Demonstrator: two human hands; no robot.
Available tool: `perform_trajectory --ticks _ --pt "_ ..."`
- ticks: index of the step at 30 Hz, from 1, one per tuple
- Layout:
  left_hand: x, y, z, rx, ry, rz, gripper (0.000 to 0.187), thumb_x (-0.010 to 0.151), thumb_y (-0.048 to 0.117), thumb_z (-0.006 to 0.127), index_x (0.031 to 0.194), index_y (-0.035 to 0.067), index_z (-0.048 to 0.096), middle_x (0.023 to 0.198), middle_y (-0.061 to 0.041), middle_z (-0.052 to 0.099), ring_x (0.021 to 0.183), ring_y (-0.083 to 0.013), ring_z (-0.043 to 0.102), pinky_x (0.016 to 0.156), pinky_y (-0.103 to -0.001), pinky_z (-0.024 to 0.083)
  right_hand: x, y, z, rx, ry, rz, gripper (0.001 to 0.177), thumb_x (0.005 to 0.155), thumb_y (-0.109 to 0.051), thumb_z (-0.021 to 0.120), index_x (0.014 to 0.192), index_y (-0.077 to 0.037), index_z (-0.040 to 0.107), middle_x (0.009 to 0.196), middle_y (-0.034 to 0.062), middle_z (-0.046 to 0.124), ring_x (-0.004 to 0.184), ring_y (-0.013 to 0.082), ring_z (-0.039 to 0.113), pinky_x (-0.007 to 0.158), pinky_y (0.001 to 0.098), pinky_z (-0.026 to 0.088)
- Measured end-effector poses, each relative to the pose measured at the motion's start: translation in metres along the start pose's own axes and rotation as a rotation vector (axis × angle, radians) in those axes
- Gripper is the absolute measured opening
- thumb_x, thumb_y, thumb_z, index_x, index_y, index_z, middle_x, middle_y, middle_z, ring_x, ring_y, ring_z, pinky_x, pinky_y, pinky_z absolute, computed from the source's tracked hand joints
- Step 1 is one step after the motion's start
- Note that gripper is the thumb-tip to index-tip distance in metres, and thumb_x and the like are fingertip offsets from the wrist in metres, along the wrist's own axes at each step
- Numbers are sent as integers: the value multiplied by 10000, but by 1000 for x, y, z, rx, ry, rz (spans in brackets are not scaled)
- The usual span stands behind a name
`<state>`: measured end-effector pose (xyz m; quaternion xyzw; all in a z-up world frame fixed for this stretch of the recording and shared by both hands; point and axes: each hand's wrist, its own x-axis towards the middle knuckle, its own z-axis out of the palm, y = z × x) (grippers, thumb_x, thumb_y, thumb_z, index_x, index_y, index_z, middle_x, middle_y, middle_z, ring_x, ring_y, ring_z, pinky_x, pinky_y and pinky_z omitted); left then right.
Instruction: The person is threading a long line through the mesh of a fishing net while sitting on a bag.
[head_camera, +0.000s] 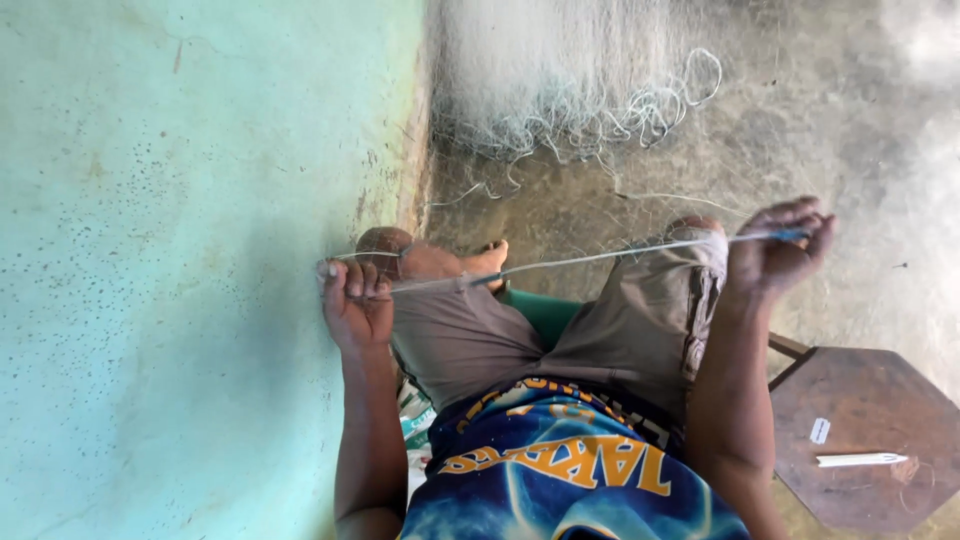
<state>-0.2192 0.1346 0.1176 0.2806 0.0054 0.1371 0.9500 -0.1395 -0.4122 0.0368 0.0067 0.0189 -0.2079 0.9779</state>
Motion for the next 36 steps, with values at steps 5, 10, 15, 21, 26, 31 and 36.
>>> perform_trajectory --ticks 5,10,15,21,26,31,36 --pt "11 -32 -24 -19 33 -70 261 1116 334 567 976 145 678 676 24 530 613 -142 500 574 -331 459 -22 -82 -3 -110 -136 57 316 1093 -366 667 992 -91 787 927 10 816 677 94 739 682 212 628" --pt "7 -92 -26 -60 -3 -253 263 1126 333 540 1023 121 654 704 -8 580 661 -196 569 694 -391 513 -37 -162 -3 -261 -437 40 558 1261 -457 411 1266 -124 858 1172 15 862 905 184 818 849 259 684" --pt "-7 -172 -59 -4 190 -507 291 1052 420 637 921 161 615 675 18 559 622 -165 530 691 -394 515 -36 -209 19 -431 -320 -123 485 1228 -438 451 1192 -161 847 1109 -41 837 836 143 764 769 258 615" --pt "-10 -247 -50 -29 192 -735 288 1070 389 622 952 126 605 768 -37 565 706 -224 583 765 -476 597 -14 -257 45 -525 -149 -252 423 1191 -403 506 1066 -172 839 1010 -58 816 736 132 701 668 246 549" --pt "4 -291 -51 -33 165 -762 284 1073 396 618 938 147 631 859 -39 677 834 -251 695 839 -484 604 -3 -273 70 -572 25 -396 365 1155 -342 580 962 -141 815 899 -30 800 644 145 664 584 266 525" --pt "0 -308 -61 -68 126 -757 282 1081 371 608 956 120 632 908 -62 668 910 -281 708 856 -496 623 -2 -265 99 -582 130 -439 293 1136 -299 640 934 -148 787 823 -22 773 599 144 638 534 241 488" --pt "-3 -304 -57 -78 147 -728 264 1048 348 661 967 97 663 923 -86 693 901 -294 714 849 -491 633 -1 -265 106 -627 166 -463 327 1115 -314 633 853 -148 737 760 -49 710 565 115 572 523 232 447"
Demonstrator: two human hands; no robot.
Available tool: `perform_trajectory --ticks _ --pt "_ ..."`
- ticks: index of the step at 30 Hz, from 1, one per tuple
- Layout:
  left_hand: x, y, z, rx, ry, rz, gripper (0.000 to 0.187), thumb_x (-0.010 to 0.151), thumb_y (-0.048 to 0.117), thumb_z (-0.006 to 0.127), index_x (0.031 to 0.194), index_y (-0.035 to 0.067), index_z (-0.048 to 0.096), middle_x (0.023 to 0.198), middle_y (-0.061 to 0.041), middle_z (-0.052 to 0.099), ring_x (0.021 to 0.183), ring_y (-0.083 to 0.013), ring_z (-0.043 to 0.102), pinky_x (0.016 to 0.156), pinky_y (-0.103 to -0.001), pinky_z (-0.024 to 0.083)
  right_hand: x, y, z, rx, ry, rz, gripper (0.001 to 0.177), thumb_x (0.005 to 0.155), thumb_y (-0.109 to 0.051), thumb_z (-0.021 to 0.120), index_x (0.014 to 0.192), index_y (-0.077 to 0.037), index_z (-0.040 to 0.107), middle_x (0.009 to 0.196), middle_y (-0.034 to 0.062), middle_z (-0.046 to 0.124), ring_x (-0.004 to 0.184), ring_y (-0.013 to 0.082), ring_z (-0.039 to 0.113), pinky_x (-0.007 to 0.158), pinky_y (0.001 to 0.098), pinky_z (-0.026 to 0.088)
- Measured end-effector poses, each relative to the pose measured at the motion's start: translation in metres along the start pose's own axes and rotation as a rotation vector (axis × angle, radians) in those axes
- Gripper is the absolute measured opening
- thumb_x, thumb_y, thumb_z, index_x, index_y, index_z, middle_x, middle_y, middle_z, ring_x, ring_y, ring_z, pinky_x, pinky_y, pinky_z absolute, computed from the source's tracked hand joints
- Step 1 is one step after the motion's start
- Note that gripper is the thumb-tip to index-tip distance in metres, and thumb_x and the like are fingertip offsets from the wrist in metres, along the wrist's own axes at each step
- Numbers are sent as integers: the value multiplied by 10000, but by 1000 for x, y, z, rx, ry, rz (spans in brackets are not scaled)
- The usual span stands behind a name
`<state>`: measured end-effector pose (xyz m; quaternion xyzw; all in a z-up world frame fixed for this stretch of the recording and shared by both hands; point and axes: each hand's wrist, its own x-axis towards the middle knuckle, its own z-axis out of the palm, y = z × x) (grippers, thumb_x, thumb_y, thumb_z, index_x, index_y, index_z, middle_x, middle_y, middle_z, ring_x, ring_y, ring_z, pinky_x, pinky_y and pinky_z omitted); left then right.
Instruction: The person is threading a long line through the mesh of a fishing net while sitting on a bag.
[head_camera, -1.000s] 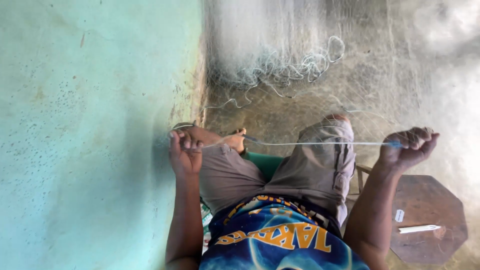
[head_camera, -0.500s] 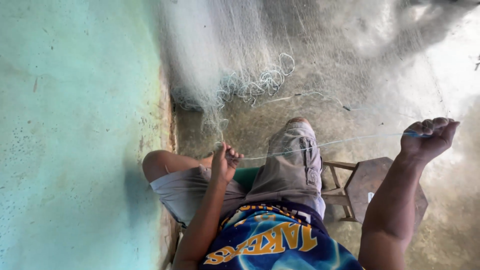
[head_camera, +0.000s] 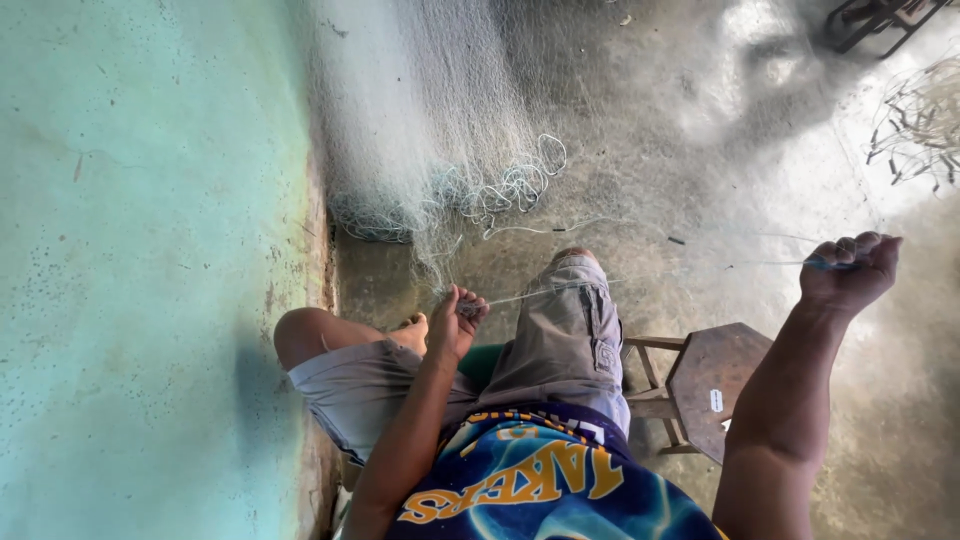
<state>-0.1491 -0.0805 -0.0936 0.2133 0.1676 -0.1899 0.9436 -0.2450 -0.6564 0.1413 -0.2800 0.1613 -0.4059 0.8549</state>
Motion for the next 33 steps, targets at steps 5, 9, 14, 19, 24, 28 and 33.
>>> perform_trajectory --ticks 5,9,14,19,24,28,33 --pt "1 10 7 -58 20 53 252 1030 298 697 1037 47 714 974 -107 718 951 -288 736 882 -480 649 16 -9 -18 34 -52 7 360 1158 -282 588 861 -165 755 791 -13 744 561 147 600 501 261 472" --pt "-6 28 20 -252 1 185 320 1013 256 700 1225 16 701 1218 -163 715 1200 -326 680 1116 -527 541 9 -21 -5 41 -88 37 376 1125 -320 585 866 -116 766 781 -25 750 577 130 624 499 255 452" --pt "-40 50 44 -392 -237 264 286 1078 224 621 1228 -16 666 1326 -189 656 1271 -334 627 1204 -526 480 15 -34 2 25 -82 45 385 1123 -319 571 861 -116 767 789 -36 748 577 117 605 502 247 425" --pt "-101 101 96 -263 -333 532 195 1014 115 704 1172 0 709 1168 -152 738 1006 -252 716 944 -409 612 26 -45 -6 52 -113 90 476 1149 -336 490 846 -107 777 747 -29 741 571 117 628 486 230 417" --pt "-143 138 101 -299 -443 586 93 1011 62 647 1058 29 721 1183 -150 690 1009 -254 667 945 -400 561 21 -53 2 34 -81 91 493 1148 -334 484 809 -114 767 705 -25 700 552 109 599 470 216 395" --pt "-174 162 87 -127 -438 702 116 1005 67 673 1070 40 766 1262 -111 686 1079 -218 681 1023 -380 534 17 -55 5 9 -60 112 517 1152 -349 469 818 -114 786 652 -28 671 564 105 633 460 214 435" --pt "-213 157 72 223 -280 935 125 951 13 721 1067 2 766 1252 -223 714 1170 -332 717 1027 -460 644 15 -55 5 43 9 112 481 1153 -322 499 818 -110 771 682 -22 708 550 112 632 454 194 416"
